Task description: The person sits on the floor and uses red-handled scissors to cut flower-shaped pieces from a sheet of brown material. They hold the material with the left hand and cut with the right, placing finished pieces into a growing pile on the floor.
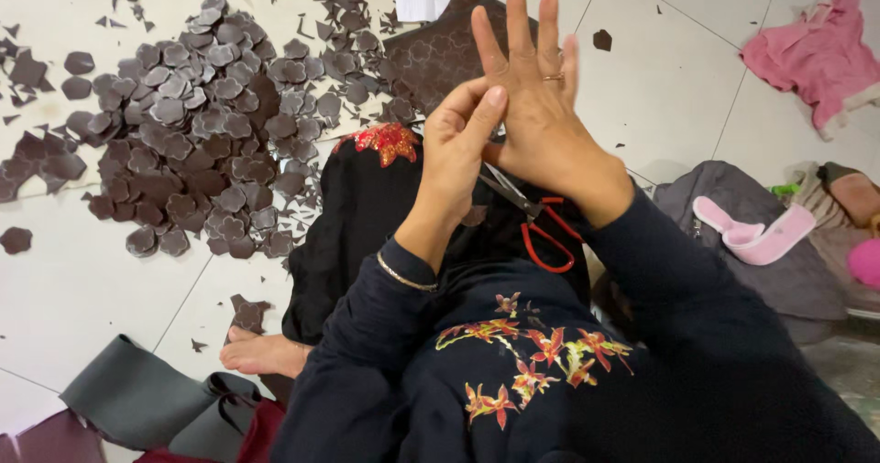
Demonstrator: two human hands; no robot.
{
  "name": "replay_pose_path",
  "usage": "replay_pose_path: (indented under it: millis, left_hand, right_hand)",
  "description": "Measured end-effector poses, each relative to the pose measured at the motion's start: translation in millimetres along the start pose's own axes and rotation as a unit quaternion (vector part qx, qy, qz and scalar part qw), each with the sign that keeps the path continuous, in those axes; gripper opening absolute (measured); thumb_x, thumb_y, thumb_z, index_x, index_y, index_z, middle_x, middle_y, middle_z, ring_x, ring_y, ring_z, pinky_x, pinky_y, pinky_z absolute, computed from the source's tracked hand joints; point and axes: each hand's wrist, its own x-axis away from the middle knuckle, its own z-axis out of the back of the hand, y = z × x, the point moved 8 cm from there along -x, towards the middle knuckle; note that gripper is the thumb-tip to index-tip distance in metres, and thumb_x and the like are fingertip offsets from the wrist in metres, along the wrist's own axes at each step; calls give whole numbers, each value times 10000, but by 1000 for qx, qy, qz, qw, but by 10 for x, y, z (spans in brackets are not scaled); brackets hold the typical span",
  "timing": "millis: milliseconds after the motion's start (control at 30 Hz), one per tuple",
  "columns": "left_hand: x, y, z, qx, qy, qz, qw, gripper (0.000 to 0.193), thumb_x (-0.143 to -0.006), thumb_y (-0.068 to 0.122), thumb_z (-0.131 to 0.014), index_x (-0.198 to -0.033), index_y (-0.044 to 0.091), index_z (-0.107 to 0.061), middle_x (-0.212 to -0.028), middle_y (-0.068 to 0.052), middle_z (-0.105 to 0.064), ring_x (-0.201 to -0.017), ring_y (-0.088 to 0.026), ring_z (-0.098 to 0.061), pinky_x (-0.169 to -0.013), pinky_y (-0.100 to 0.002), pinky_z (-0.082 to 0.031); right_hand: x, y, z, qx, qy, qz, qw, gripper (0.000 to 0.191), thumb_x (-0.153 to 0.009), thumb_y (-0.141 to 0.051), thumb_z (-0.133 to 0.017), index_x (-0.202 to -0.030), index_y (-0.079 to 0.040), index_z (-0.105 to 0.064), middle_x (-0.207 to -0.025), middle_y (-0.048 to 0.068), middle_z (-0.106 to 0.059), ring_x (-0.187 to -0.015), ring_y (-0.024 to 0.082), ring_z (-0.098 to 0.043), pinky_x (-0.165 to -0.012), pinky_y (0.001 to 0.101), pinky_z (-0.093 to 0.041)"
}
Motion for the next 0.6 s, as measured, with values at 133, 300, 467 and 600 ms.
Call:
replay_pose_path:
  millis: [133, 300, 467, 600]
  left_hand:
    - [24, 25, 43, 12, 2, 8, 1000, 331, -1050, 131, -649, -1327, -48, -622, -1162, -62, -713, -1079, -124, -668, -988, -269, -547]
    - [76, 98, 55, 10, 26, -41, 999, 388, -1045, 87, -696, -1394, -34, -576, -1094, -58, -689, -992, -113, -634, -923, -269, -523]
    - [144, 77, -5, 27, 37, -39, 998, 326, -1053, 79, -676, -1333, -39, -559, -1110, -88, -699, -1016, -146, -666, -932, -321, -560]
    - [243, 134, -94, 61, -9, -35, 997, 294, -1078, 65, -650, -1341, -50, -587, -1166, -108, -701, -1129, -171, -678, -1042, -352, -566]
  right_hand:
    - [45, -32, 102, -342, -29, 97, 934, 1230, -799, -227, -810, -1684, -258, 43, -1751, 118, 164, -1640, 356, 166, -1368, 563, -85]
    - [175, -137, 35, -577, -61, 110, 807, 1168, -892, -543, -726, -1646, -293, 132, -1782, 88, 85, -1593, 261, 50, -1303, 446, -54]
    - [272, -198, 21, -704, -38, 79, 704, 1134, -819, -949, -277, -1588, -286, 230, -1772, 138, -145, -1565, 255, -80, -1261, 428, -43]
    - [374, -187, 132, -429, 69, 113, 894, 1078, -784, -963, -115, -1621, -367, 209, -1743, 88, -298, -1610, 235, 60, -1306, 451, 117]
